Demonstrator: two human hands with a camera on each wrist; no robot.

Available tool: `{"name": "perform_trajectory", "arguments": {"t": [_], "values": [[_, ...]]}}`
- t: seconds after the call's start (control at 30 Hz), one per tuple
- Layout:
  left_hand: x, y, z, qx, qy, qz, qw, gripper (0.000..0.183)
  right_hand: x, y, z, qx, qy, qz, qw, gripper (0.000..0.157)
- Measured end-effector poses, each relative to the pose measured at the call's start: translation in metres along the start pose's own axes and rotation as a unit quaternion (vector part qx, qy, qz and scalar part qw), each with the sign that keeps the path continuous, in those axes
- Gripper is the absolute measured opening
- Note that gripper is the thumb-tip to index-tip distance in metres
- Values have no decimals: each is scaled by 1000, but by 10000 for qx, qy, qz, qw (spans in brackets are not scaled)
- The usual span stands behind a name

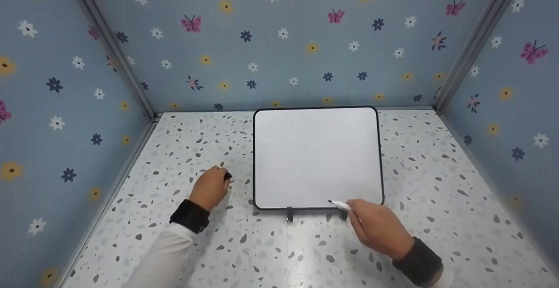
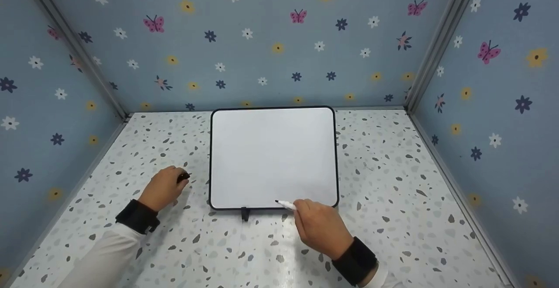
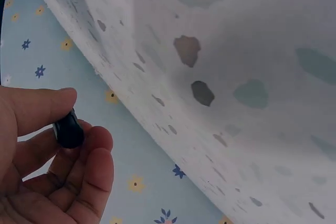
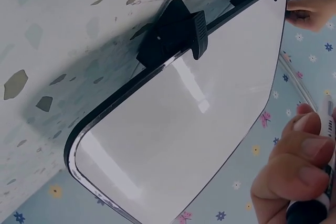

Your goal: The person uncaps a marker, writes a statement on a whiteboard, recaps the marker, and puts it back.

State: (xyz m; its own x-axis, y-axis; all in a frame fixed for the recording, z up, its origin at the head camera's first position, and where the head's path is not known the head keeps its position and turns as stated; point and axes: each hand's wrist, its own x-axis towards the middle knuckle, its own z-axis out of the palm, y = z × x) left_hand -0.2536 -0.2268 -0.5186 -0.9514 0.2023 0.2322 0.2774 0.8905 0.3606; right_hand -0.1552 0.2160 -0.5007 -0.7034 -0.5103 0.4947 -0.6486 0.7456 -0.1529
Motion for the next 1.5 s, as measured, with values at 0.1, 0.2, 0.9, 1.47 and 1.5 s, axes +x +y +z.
{"name": "perform_trajectory", "arguments": {"t": [0.1, 0.2, 0.9, 1.47, 1.5], "values": [[0, -3, 6, -27, -93, -259, 9996, 15, 0, -1, 0, 1, -36, -24, 10000, 14], [0, -3, 12, -13, -171, -470, 9987, 16, 1, -2, 0, 13, -81, -43, 10000, 17], [-2, 5, 18, -52, -833, -842, 9929, 22, 5, -2, 4, 144, 355, -404, 9984, 41], [-1, 8, 9, 74, -906, -850, 9922, 25, 15, -3, 5, 137, 474, -745, 9960, 34], [0, 8, 8, 73, -885, -842, 9925, 25, 15, -3, 6, 147, 512, -752, 9957, 33]]}}
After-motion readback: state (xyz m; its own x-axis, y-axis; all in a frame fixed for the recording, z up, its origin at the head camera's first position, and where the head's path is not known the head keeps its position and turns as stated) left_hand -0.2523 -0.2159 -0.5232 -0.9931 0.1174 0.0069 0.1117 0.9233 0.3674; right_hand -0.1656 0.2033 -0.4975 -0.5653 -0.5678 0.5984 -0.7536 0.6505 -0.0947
